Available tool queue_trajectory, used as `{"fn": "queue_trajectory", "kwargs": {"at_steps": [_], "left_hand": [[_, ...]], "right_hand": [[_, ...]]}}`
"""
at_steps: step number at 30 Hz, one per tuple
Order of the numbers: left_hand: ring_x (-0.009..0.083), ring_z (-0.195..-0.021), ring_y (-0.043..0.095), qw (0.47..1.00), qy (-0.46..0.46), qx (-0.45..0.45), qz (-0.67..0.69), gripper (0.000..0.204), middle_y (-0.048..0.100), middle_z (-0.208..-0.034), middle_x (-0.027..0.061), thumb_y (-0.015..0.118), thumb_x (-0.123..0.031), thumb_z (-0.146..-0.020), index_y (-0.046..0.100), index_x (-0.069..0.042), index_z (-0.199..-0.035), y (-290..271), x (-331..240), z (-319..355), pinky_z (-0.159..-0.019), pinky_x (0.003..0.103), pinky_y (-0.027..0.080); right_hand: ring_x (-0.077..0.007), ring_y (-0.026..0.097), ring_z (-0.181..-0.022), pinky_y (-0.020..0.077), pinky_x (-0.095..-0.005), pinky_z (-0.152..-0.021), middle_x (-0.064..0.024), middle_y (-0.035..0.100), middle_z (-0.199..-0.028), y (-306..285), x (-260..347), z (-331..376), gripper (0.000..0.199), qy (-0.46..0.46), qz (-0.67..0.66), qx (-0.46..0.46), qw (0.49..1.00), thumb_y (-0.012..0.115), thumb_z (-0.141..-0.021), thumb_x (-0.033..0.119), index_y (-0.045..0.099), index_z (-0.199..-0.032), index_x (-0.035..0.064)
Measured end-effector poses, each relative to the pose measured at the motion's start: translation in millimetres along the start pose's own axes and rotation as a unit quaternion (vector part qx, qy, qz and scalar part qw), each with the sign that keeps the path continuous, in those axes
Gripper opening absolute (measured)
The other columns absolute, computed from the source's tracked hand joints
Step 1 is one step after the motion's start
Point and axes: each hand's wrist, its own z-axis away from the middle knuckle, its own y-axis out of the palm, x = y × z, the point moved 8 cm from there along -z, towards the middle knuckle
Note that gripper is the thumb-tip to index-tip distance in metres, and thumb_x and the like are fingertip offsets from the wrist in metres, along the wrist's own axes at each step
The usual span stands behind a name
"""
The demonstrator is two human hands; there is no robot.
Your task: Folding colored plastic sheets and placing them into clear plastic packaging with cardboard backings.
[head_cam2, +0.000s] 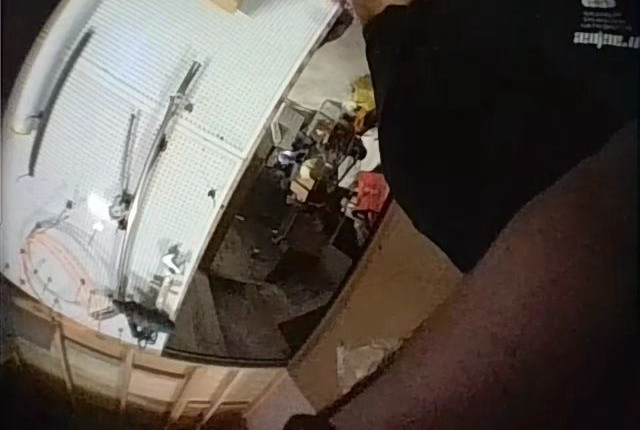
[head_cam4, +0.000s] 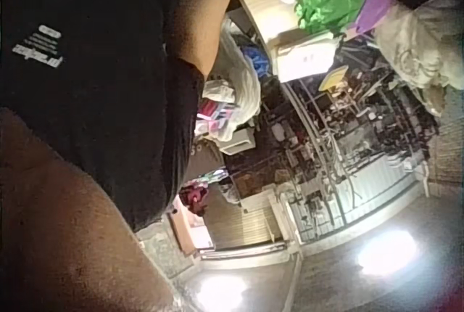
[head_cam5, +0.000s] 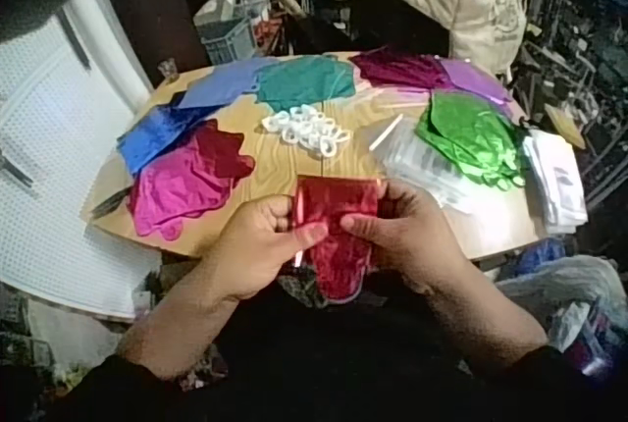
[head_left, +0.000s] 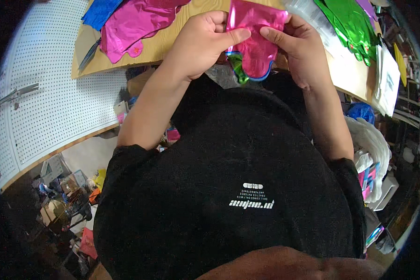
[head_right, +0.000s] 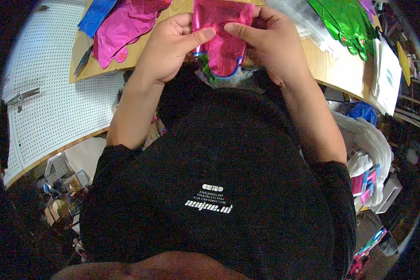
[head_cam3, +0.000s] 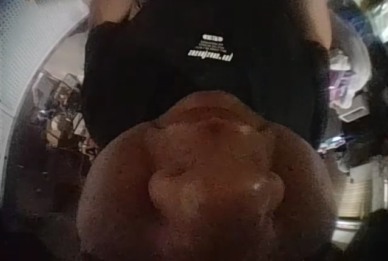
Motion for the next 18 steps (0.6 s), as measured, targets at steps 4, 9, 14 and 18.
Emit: {"fn": "queue_trajectory", "kwargs": {"at_steps": [4, 9, 14, 18], "left_hand": [[0.01, -0.088, 0.071, 0.997, 0.045, -0.013, 0.06, 0.027, 0.076, -0.099, 0.0062, 0.076, -0.015, -0.097, 0.071, 0.002, -0.118, -4.7, -4.7, -0.8, -0.077, 0.025, 0.058], [0.0135, -0.087, 0.071, 0.998, 0.016, -0.019, -0.058, 0.026, 0.076, -0.104, 0.0078, 0.073, -0.012, -0.098, 0.07, 0.004, -0.118, -9.1, -29.1, -5.0, -0.08, 0.028, 0.059], [0.0125, -0.085, 0.069, 0.994, 0.003, -0.066, 0.082, 0.025, 0.074, -0.106, 0.0084, 0.074, -0.006, -0.097, 0.068, 0.006, -0.118, -10.9, -38.2, -0.1, -0.077, 0.026, 0.056], [0.0133, -0.093, 0.072, 0.995, 0.082, -0.061, -0.007, 0.028, 0.076, -0.105, 0.0081, 0.071, -0.009, -0.099, 0.069, 0.003, -0.125, -20.6, -40.0, 3.6, -0.088, 0.029, 0.059]], "right_hand": [[-0.0099, 0.068, -0.074, 0.0549, -0.0235, -0.061, -0.0029, 0.073, -0.093, 3.3, -2.1, 3.6, 0.023, 0.001, -0.023, 0.032, 0.999, 0.08, -0.091, 0.005, 0.07, -0.111, 0.0024], [-0.009, 0.068, -0.075, 0.0544, -0.0227, -0.062, -0.0024, 0.073, -0.092, 5.1, -2.4, 9.0, 0.023, 0.009, 0.113, 0.071, 0.991, 0.08, -0.091, 0.005, 0.069, -0.111, 0.0022], [-0.0089, 0.071, -0.08, 0.0586, -0.0236, -0.067, -0.0034, 0.074, -0.097, -1.2, -5.9, 9.4, 0.022, 0.064, 0.023, 0.056, 0.996, 0.077, -0.094, 0.005, 0.068, -0.114, 0.0031], [-0.0094, 0.071, -0.082, 0.0574, -0.023, -0.07, -0.0037, 0.074, -0.096, -5.9, -1.8, 2.1, 0.021, 0.055, 0.028, 0.075, 0.995, 0.076, -0.094, 0.003, 0.069, -0.114, 0.0022]]}}
